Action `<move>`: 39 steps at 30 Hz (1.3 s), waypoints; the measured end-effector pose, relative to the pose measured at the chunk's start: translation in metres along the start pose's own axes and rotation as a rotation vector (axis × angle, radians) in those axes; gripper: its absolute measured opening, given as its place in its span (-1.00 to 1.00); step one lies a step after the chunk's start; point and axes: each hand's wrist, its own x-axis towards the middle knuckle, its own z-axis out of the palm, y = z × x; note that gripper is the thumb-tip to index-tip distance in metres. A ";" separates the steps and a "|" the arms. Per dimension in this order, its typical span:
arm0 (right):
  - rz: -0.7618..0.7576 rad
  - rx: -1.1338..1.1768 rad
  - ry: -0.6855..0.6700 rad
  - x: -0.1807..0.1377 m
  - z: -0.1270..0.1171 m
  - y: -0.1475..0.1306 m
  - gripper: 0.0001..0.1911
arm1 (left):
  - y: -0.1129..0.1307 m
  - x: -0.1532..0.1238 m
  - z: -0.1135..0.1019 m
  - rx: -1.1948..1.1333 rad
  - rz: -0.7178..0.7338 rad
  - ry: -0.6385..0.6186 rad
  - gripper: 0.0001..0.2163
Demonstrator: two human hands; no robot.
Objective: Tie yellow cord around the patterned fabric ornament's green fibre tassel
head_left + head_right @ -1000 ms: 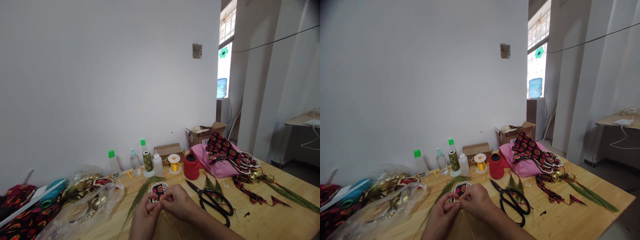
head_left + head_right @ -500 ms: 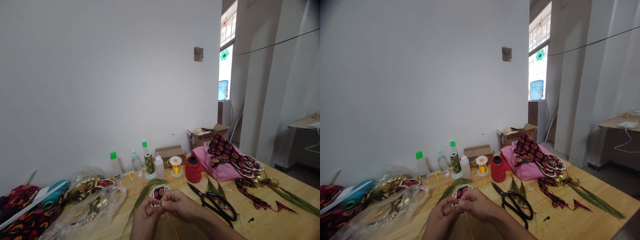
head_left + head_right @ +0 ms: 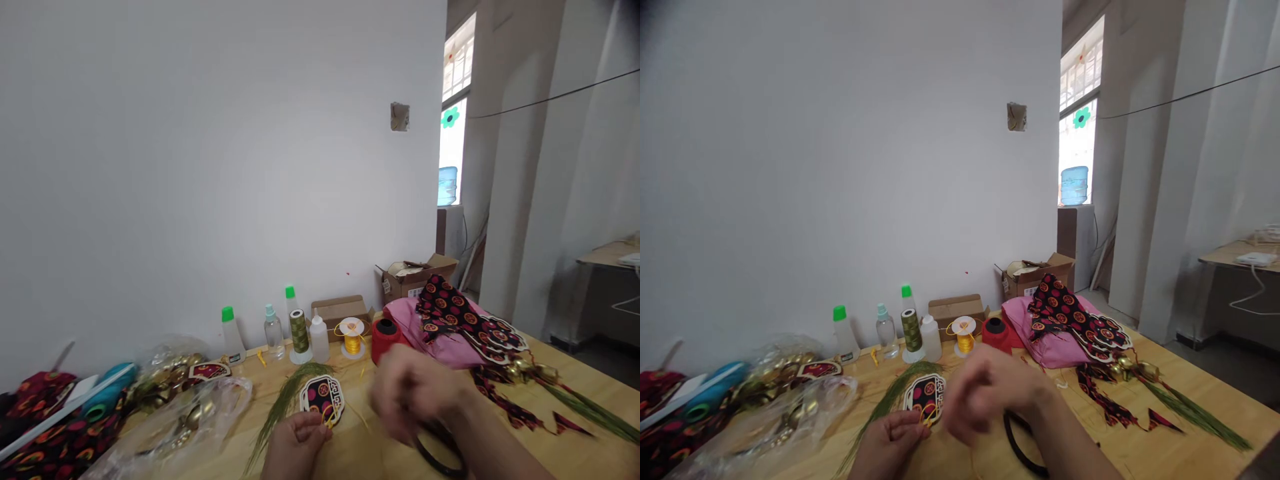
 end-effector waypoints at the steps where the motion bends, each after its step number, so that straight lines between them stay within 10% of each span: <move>1: -0.002 -0.045 0.037 0.001 0.001 0.000 -0.71 | 0.002 -0.001 0.000 0.016 -0.002 -0.007 -0.89; 13: -0.019 -0.241 0.033 0.002 0.021 0.009 -0.94 | 0.004 -0.006 0.001 0.081 0.062 -0.091 -0.94; 39: 0.240 1.056 0.320 0.018 0.027 0.025 -0.65 | 0.020 -0.008 -0.001 0.022 0.007 -0.042 -0.77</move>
